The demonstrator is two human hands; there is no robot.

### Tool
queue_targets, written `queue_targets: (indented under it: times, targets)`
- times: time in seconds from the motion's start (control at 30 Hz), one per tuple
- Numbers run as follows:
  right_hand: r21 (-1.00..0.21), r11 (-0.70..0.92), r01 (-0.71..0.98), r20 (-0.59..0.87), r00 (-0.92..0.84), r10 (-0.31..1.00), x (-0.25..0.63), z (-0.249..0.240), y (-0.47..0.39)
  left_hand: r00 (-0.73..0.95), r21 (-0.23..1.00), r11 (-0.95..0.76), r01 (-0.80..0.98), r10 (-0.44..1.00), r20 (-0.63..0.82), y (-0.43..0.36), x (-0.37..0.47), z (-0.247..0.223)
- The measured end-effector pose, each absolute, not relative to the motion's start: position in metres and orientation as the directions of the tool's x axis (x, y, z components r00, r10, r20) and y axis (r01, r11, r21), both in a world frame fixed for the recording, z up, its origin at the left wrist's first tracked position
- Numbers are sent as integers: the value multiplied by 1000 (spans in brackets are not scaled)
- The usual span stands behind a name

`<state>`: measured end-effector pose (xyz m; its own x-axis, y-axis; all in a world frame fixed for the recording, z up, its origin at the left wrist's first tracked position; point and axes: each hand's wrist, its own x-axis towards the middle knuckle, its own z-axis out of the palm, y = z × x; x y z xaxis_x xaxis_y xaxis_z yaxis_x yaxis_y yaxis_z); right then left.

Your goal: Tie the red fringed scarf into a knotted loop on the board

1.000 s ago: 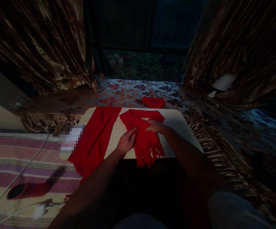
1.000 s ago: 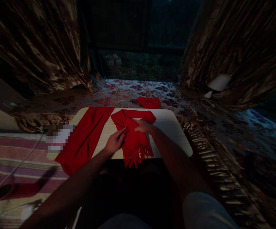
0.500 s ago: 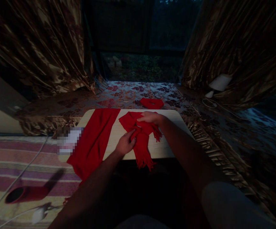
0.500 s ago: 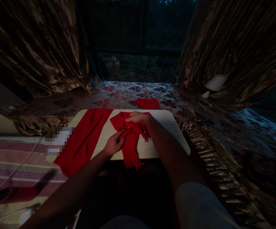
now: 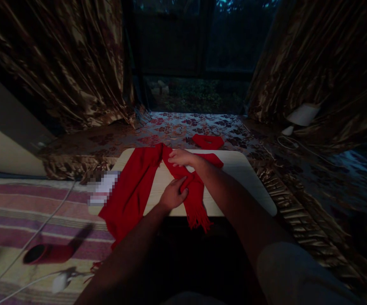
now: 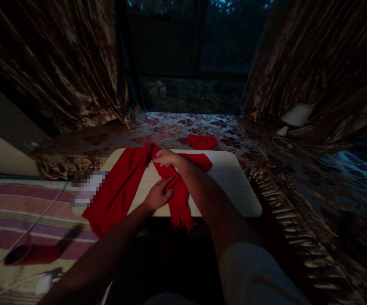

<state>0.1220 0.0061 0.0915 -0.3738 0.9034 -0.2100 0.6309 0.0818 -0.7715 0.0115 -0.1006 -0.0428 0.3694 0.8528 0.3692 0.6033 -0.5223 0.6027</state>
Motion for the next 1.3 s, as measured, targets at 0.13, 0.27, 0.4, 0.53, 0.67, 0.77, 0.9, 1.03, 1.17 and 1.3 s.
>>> queue_targets:
  times: [0.13,0.27,0.4,0.53,0.67,0.77,0.9,1.03,1.17,1.3]
  targets:
    - [-535,286,795,-43,-363,931,146,57,-24,307,685,-467,560,884,352,-101,11,-40]
    - [-484,431,762,49,-468,882,167,26,-57,98,845,-298,443,954,285,-101,8,-37]
    - [-419,378,826,-52,-437,898,178,3,-85,-76,805,-288,519,923,378,-96,4,-39]
    - [-384,351,854,-9,-384,923,189,-4,-99,105,657,-429,620,875,472,-93,6,-44]
    - [-401,334,853,-11,-369,930,205,-1,-98,188,610,-444,656,879,438,-93,9,-46]
    - [-403,333,853,-15,-370,929,224,3,-97,169,617,-420,665,890,424,-92,8,-47]
    - [-393,337,856,28,-355,934,258,-1,-96,179,584,-422,693,886,428,-92,6,-50]
    - [-413,303,859,84,-296,952,289,-13,-93,217,496,-449,744,863,455,-92,7,-49]
    - [-441,288,850,140,-252,958,301,-21,-94,182,356,-349,867,886,426,-80,6,-34]
    - [-451,288,845,163,-239,957,300,-25,-95,65,300,-153,941,957,284,-49,-11,-22]
